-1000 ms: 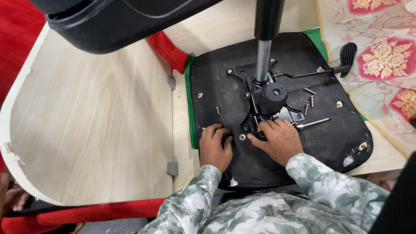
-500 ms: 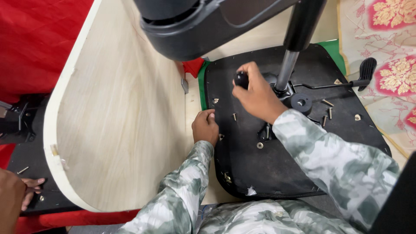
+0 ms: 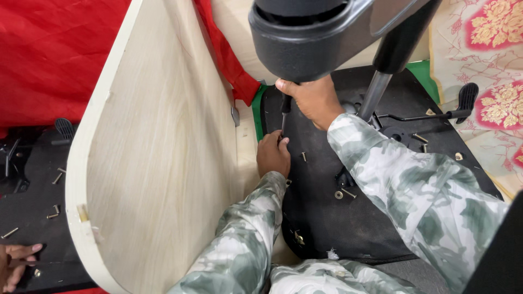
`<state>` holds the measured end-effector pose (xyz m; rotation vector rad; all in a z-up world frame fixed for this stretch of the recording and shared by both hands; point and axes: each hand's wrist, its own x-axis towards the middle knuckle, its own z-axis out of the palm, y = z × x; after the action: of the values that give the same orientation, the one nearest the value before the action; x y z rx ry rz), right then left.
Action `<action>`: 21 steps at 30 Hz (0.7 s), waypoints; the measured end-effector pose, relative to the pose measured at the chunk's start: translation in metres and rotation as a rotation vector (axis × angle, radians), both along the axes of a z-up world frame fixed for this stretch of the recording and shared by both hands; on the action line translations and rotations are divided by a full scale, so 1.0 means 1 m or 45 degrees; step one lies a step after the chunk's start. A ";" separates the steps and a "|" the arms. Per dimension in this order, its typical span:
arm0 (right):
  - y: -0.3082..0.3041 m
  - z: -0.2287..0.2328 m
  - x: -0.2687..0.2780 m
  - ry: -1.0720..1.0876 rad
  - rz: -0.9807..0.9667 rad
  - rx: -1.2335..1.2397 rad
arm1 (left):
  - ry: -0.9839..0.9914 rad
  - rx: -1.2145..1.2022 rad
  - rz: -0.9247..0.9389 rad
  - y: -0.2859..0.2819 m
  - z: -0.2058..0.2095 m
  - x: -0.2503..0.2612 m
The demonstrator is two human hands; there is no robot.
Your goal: The person uses a screwdriver to fasten screws into the underside of an office chair seat, securing the seat to the central gas-lift mechanism. The person works on multiple screw holes around the seat base.
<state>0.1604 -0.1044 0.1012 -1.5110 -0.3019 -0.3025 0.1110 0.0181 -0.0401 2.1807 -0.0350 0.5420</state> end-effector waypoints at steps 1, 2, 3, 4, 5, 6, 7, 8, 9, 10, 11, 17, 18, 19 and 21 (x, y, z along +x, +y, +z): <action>0.004 -0.004 -0.001 -0.012 -0.042 -0.112 | 0.016 0.061 0.000 0.001 -0.003 0.002; 0.008 -0.006 -0.002 -0.032 -0.089 -0.223 | 0.025 0.122 -0.005 0.002 -0.005 0.006; 0.011 -0.006 -0.004 -0.051 -0.136 -0.333 | 0.033 0.183 -0.008 0.002 -0.006 0.009; 0.013 -0.007 -0.006 -0.067 -0.151 -0.389 | 0.017 0.201 0.000 0.003 -0.008 0.012; 0.015 -0.007 -0.008 -0.082 -0.167 -0.445 | 0.001 0.219 0.009 0.002 -0.010 0.014; 0.015 -0.006 -0.009 -0.095 -0.182 -0.503 | -0.014 0.234 0.018 0.000 -0.011 0.016; 0.015 -0.004 -0.008 -0.021 -0.189 -0.545 | 0.005 0.232 0.021 -0.001 -0.013 0.018; 0.016 -0.002 -0.007 0.057 -0.193 -0.585 | 0.028 0.232 0.025 -0.001 -0.014 0.019; 0.017 -0.001 -0.007 0.135 -0.197 -0.623 | 0.051 0.232 0.029 -0.001 -0.015 0.019; 0.018 -0.001 -0.008 0.170 -0.191 -0.611 | 0.040 0.232 0.036 -0.001 -0.016 0.021; 0.018 -0.001 -0.008 0.205 -0.185 -0.599 | 0.029 0.232 0.043 0.000 -0.017 0.022; 0.015 -0.002 -0.007 -0.004 -0.135 -0.579 | -0.002 0.179 0.027 0.001 -0.020 0.024; 0.014 -0.003 -0.007 -0.046 -0.139 -0.615 | -0.017 0.166 0.023 0.001 -0.020 0.024; 0.014 -0.003 -0.008 -0.028 -0.127 -0.566 | -0.041 0.169 0.014 0.000 -0.019 0.024; 0.012 -0.003 -0.012 0.007 -0.100 -0.466 | -0.091 0.178 0.000 0.000 -0.015 0.023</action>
<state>0.1479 -0.0924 0.0980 -1.8868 -0.3050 -0.3170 0.1336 0.0181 -0.0555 2.2960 -0.1148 0.6337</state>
